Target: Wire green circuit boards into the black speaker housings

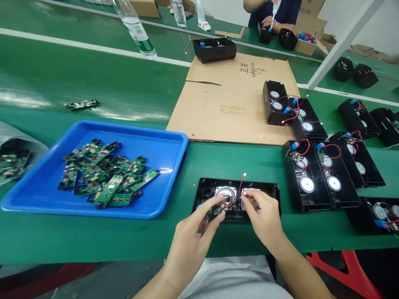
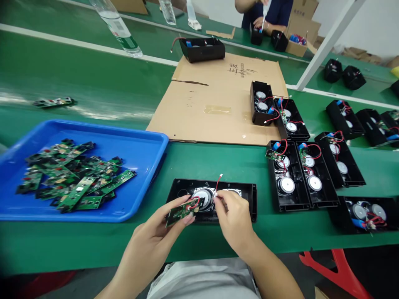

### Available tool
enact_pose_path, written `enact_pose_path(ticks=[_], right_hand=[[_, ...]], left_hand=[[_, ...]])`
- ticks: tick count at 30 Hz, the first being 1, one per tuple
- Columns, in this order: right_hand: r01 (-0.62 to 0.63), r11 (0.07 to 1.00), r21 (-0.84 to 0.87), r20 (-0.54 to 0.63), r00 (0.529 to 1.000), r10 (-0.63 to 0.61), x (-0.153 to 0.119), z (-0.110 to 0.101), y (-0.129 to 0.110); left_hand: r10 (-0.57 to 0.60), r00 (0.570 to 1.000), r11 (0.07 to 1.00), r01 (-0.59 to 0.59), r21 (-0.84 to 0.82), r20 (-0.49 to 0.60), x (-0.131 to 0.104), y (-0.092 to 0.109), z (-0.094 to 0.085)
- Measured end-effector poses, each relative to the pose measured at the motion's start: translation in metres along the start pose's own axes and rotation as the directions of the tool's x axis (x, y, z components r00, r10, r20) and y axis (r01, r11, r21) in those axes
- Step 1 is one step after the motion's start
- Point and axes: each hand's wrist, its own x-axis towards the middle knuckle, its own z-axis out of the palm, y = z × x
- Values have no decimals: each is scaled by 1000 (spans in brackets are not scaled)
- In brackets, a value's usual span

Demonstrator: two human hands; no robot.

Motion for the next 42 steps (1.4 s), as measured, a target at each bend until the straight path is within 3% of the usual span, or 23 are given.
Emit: enact_pose_path(ticks=[3, 7, 15, 25, 30, 33, 37, 42], right_hand=[[103, 992, -78, 117, 989, -94, 1, 2, 0], [258, 944, -206, 278, 940, -196, 0, 5, 1], [307, 906, -290, 259, 937, -235, -1, 4, 2], [434, 811, -392, 458, 857, -237, 2, 5, -3], [557, 731, -395, 540, 784, -305, 8, -2, -11], [585, 710, -393, 553, 767, -326, 11, -3, -14], [576, 708, -408, 514, 786, -343, 11, 1, -10], [418, 833, -363, 352, 889, -293, 8, 3, 0]], left_hand=[[-9, 1000, 998, 9, -59, 5, 1, -8, 5], [-13, 1000, 997, 15, -73, 24, 3, -12, 8], [-8, 999, 1000, 7, 27, 46, 6, 1, 5], [179, 974, 955, -206, 213, 138, 7, -3, 0], [51, 981, 973, -91, 212, 187, 7, -1, -1], [-2, 982, 970, -44, 238, 190, 8, 2, 1], [62, 985, 951, -108, 290, 162, 7, 5, 4], [150, 960, 946, -209, 249, 237, 9, 4, 0]])
